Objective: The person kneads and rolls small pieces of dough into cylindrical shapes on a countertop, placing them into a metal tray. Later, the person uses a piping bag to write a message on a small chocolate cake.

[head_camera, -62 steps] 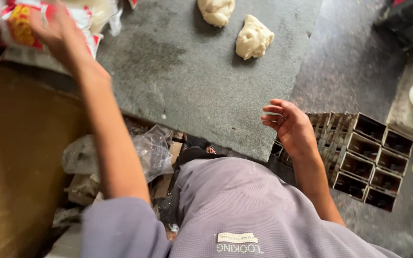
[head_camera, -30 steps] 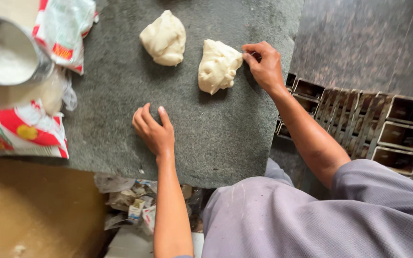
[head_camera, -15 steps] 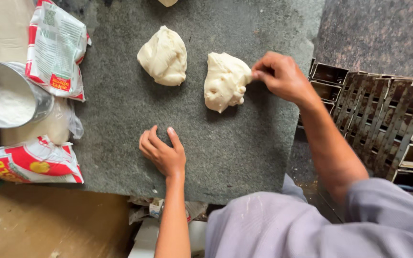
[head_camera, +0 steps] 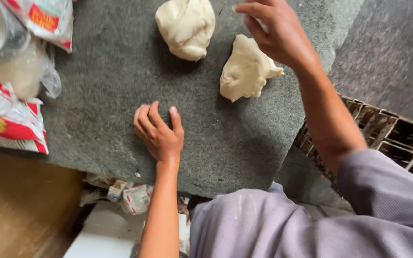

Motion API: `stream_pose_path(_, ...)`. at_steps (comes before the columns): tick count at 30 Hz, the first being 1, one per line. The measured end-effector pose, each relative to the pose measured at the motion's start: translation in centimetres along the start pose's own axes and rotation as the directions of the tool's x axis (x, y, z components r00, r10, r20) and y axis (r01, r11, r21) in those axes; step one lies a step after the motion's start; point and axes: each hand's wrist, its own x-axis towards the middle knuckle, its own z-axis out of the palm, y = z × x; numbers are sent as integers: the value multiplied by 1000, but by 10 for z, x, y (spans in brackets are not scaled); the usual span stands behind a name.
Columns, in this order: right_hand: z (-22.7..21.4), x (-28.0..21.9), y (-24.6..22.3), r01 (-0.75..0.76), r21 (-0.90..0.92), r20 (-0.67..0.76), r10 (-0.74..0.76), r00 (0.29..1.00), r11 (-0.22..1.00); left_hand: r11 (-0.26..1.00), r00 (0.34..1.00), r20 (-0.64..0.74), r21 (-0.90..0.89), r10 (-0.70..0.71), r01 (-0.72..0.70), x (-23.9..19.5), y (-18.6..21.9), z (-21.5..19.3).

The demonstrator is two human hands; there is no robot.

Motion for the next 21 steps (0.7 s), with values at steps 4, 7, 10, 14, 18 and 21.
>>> stream_pose_path(4, 36, 13, 6, 60, -257, -1, -62, 998, 964, 1000, 1000, -6, -13, -13, 13, 1, -2, -1)
stream_pose_path(7, 41, 7, 3, -10, -244, -1, 10, 1000, 970, 1000, 1000, -14, -17, -14, 14, 2, -3, -1)
stream_pose_path(10, 40, 6, 0, 15, -288, 35, -6, 999, 958, 1000, 1000, -11, -15, -18, 18, 1, -5, -1)
stream_pose_path(14, 35, 17, 4, 39, -234, 91, -18, 996, 971, 999, 999, -16, -34, -36, 36, -2, -4, -1)
stream_pose_path(18, 12, 15, 4, -199, 245, 157, 164, 974, 949, 999, 999, -32, -32, -31, 30, 0, -3, -1)
stream_pose_path(21, -6, -11, -10, -386, 682, 158, 390, 907, 622, 999, 998, -49, -30, -31, 29, -1, -3, -2)
